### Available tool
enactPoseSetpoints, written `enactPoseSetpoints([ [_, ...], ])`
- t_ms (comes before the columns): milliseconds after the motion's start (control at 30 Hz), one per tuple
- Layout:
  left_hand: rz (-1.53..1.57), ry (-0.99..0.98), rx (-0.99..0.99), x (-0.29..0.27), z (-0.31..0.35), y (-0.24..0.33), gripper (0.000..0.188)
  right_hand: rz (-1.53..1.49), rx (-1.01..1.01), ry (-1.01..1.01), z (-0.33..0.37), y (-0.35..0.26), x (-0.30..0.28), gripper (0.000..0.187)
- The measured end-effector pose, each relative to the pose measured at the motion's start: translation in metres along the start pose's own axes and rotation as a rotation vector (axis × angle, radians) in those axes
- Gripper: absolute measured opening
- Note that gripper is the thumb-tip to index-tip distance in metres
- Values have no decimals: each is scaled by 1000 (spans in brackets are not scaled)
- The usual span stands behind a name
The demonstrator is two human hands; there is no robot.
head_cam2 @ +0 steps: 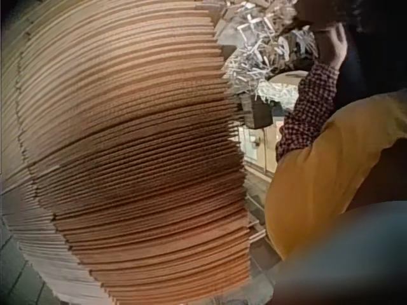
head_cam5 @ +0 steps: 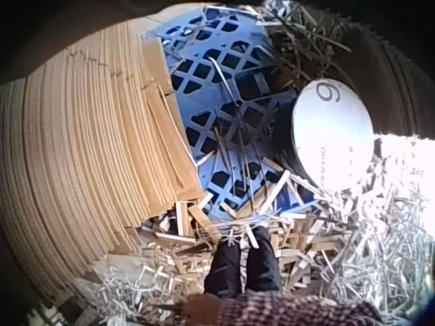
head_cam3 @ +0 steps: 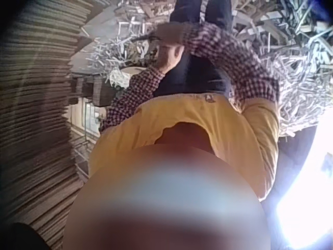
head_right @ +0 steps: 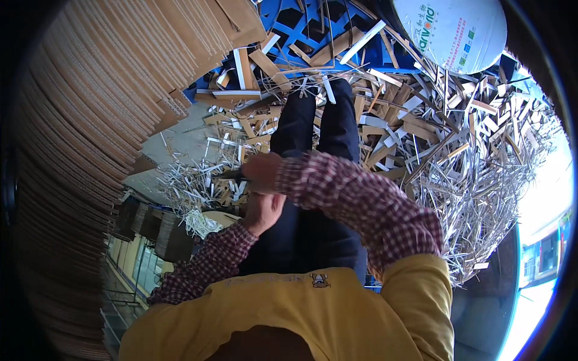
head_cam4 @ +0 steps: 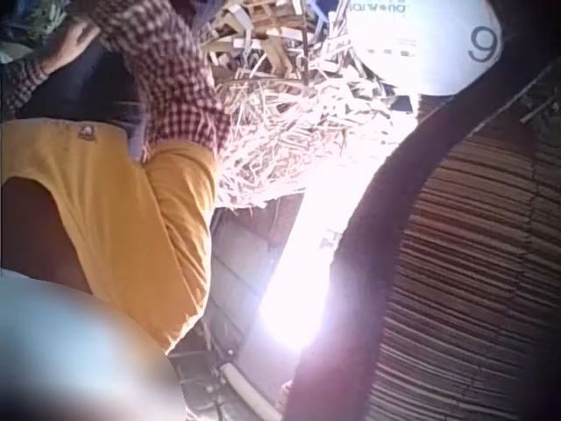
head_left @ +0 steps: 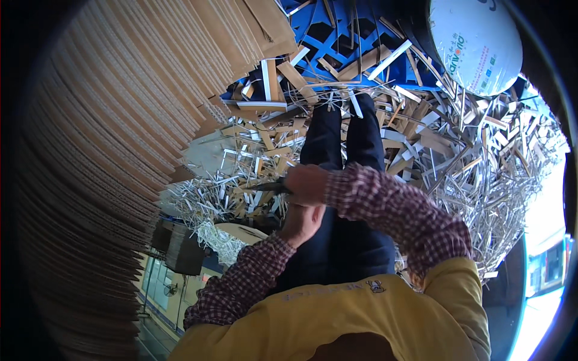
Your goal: Trimming excess material from a stack of cardboard sheets using hand snips.
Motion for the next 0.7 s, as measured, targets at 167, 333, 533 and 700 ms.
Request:
enactPoseSetpoints([
  [167, 37, -12, 148, 10, 8, 23, 23, 231, 33, 698, 49, -1, -128, 26],
  [333, 66, 12, 117, 8, 1, 32, 22, 114, 57, 566, 16, -10, -94, 26],
  [533, 79, -88, 110, 16, 24, 32, 24, 422, 45, 519, 67, 0, -93, 23],
  [700, 149, -22, 191, 16, 14, 44, 26, 197, 99, 509, 12, -9, -120, 21],
])
Point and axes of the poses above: each hand's wrist, its own z-axis away from the middle knuckle, its own x-axis out of the palm, y = z × x, the point moved 8 cm from there along -z, towards the middle knuckle, and after that the axes turned 6 degrees about -x, right-handed, at the moved point
